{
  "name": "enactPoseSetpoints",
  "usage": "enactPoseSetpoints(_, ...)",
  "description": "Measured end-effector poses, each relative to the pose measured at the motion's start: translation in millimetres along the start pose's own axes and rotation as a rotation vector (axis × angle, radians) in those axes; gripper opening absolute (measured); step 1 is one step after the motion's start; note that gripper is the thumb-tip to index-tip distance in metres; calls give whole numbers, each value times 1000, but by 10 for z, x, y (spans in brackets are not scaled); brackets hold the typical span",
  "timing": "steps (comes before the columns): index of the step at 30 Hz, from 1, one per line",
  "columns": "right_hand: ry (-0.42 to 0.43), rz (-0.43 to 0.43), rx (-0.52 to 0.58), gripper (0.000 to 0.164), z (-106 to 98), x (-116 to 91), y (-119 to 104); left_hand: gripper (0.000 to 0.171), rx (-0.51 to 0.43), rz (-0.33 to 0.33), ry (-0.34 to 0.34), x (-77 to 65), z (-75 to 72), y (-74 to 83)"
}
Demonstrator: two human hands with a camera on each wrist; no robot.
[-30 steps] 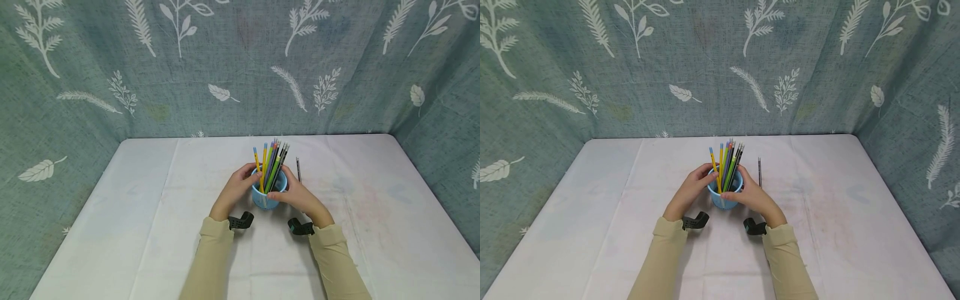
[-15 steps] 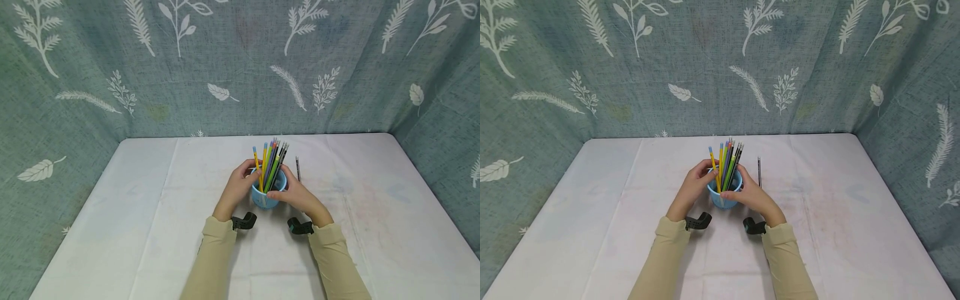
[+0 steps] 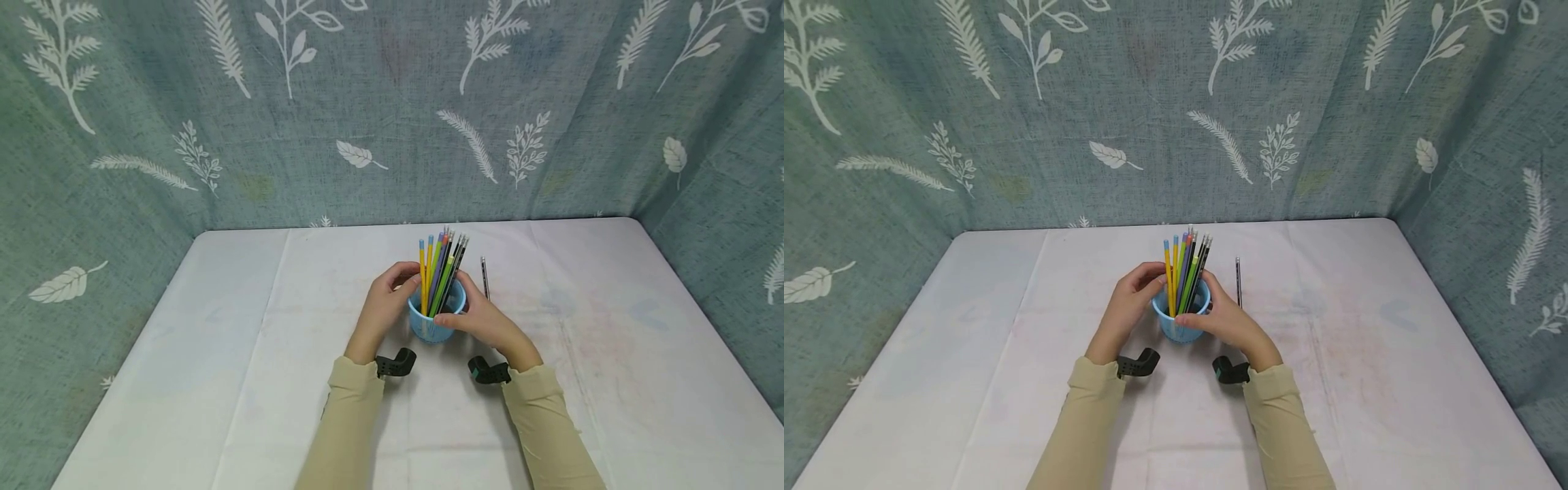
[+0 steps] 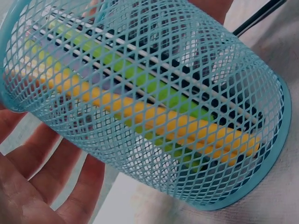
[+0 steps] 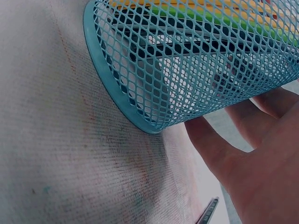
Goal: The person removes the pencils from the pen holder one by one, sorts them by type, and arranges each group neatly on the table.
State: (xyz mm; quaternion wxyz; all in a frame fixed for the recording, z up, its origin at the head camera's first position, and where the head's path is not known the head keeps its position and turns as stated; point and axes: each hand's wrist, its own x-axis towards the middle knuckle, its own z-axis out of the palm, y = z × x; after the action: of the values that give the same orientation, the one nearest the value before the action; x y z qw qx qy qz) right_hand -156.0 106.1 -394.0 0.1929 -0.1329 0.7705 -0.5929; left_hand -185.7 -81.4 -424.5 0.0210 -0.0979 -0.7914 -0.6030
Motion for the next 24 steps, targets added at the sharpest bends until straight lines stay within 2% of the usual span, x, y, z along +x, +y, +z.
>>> enactPoseSetpoints(6,-2,-10,-9,82,-2,-1,2,35,8,-21,-35,2,15,14)
enactPoseSetpoints(13,-5,-12,-1,82,-4,12,20,27,61,0,23,-1,40,67)
enactPoseSetpoints(18,-2,3,1,85,-20,70,134,27,21,27,58,-7,-6,109)
enactPoseSetpoints(24,32,24,-49,87,-20,152,308,25,-119,89,171,-33,-83,205)
